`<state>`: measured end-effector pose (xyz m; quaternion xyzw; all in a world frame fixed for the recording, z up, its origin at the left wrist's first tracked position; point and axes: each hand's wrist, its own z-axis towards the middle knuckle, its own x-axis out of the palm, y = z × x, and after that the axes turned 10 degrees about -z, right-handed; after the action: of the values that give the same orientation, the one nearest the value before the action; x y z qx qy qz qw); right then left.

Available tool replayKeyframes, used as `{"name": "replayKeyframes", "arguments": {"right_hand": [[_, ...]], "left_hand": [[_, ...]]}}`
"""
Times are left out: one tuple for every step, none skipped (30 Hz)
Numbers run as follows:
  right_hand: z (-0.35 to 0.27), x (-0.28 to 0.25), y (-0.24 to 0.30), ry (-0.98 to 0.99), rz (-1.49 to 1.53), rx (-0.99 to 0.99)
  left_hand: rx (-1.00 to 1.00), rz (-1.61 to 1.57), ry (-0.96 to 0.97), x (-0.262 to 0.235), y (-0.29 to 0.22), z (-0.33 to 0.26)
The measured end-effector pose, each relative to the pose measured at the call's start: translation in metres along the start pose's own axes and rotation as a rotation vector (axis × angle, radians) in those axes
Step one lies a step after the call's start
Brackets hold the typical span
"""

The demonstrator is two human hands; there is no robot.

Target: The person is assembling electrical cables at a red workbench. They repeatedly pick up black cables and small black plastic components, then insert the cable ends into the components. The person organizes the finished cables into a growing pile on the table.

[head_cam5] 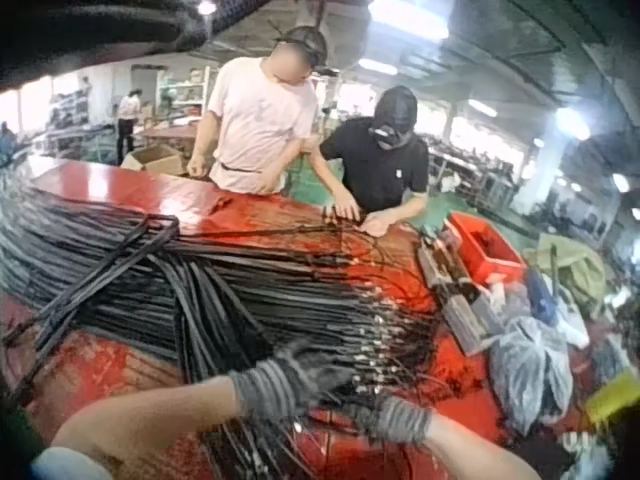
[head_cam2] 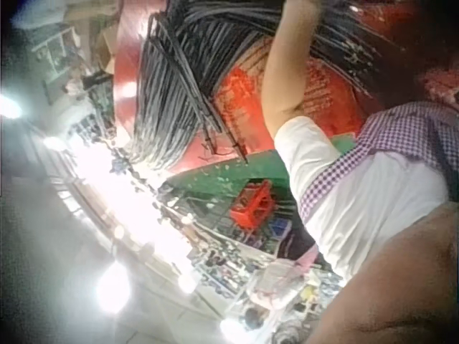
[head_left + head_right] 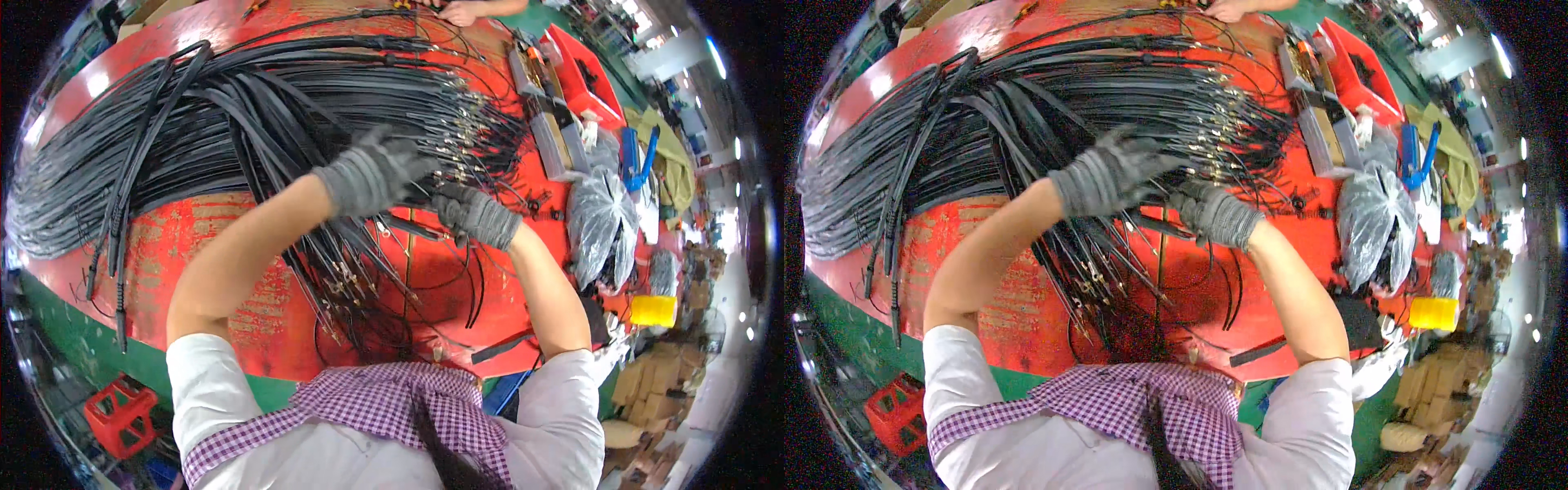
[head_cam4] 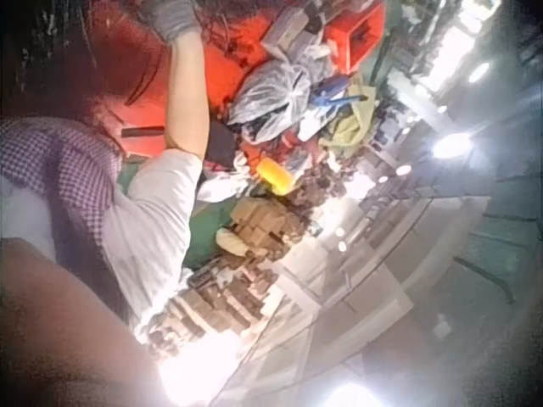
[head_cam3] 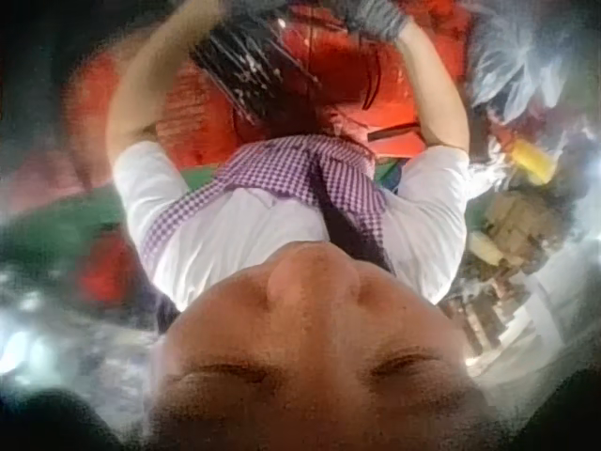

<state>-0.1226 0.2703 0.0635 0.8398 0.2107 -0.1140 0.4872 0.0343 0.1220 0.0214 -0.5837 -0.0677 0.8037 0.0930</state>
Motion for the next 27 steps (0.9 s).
{"name": "replayKeyframes", "arguments": {"right_hand": [[-0.008,0.003,0.015,-0.047,-0.099,0.005],[-0.008,0.006,-0.002,-0.220,-0.292,-0.170],[-0.001,0.012,-0.029,-0.396,-0.487,-0.341],[-0.001,0.012,-0.036,-0.579,-0.685,-0.512],[-0.007,0.009,-0.043,-0.588,-0.683,-0.453],[-0.016,0.008,-0.049,-0.595,-0.680,-0.395],[-0.027,0.009,-0.051,-0.598,-0.669,-0.339],[-0.035,0.008,-0.050,-0.599,-0.658,-0.284],[-0.042,0.004,-0.046,-0.628,-0.743,-0.254],[-0.048,0.000,-0.051,-0.691,-0.743,-0.265],[-0.050,-0.003,-0.059,-0.752,-0.743,-0.277],[-0.050,-0.005,-0.065,-0.812,-0.742,-0.290],[-0.045,-0.004,-0.066,-0.901,-0.842,-0.363],[-0.043,-0.007,-0.065,-0.906,-0.803,-0.311],[-0.040,-0.010,-0.061,-0.910,-0.763,-0.259],[-0.038,-0.014,-0.055,-0.912,-0.724,-0.205],[-0.029,-0.021,-0.064,-0.993,-0.780,-0.310],[-0.022,-0.027,-0.070,-1.005,-0.746,-0.290],[-0.017,-0.033,-0.070,-1.012,-0.713,-0.270],[-0.014,-0.037,-0.070,-1.019,-0.681,-0.249],[-0.014,-0.033,-0.071,-1.160,-0.694,-0.226],[-0.016,-0.029,-0.065,-1.305,-0.696,-0.272],[-0.021,-0.026,-0.057,-1.451,-0.700,-0.320],[-0.024,-0.022,-0.052,-1.597,-0.699,-0.367],[-0.019,-0.015,-0.062,-1.567,-0.395,-0.432],[-0.014,-0.012,-0.058,-1.415,-0.138,-0.426],[-0.008,-0.007,-0.050,-1.251,0.110,-0.415]], "left_hand": [[0.027,-0.031,-0.017,0.008,-0.011,0.004],[0.005,-0.120,0.048,0.005,-0.013,0.010],[-0.017,-0.209,0.113,0.001,-0.011,0.018],[-0.039,-0.291,0.175,-0.003,-0.006,0.026],[-0.047,-0.292,0.177,-0.003,-0.002,0.030],[-0.075,-0.294,0.224,-0.005,0.001,0.033],[-0.108,-0.296,0.276,-0.009,0.002,0.035],[-0.144,-0.296,0.327,-0.013,0.002,0.039],[-0.184,-0.336,0.412,-0.020,0.003,0.043],[-0.237,-0.363,0.442,-0.022,0.003,0.047],[-0.292,-0.390,0.470,-0.025,0.006,0.047],[-0.351,-0.416,0.498,-0.027,0.009,0.047],[-0.323,-0.427,0.529,-0.028,0.013,0.049],[-0.314,-0.422,0.564,-0.031,0.017,0.049],[-0.307,-0.417,0.599,-0.034,0.020,0.049],[-0.297,-0.414,0.633,-0.036,0.021,0.050],[-0.278,-0.390,0.574,-0.037,0.022,0.054],[-0.259,-0.366,0.515,-0.036,0.025,0.057],[-0.243,-0.347,0.455,-0.039,0.021,0.061],[-0.225,-0.328,0.396,-0.042,0.017,0.065],[-0.290,-0.365,0.297,-0.045,0.011,0.066],[-0.351,-0.335,0.242,-0.045,0.009,0.067],[-0.409,-0.306,0.182,-0.044,0.008,0.069],[-0.465,-0.278,0.123,-0.044,0.008,0.071],[-0.454,-0.243,0.053,-0.045,0.005,0.079],[-0.461,-0.249,0.038,-0.043,0.005,0.080],[-0.468,-0.256,0.024,-0.041,0.006,0.080]]}}
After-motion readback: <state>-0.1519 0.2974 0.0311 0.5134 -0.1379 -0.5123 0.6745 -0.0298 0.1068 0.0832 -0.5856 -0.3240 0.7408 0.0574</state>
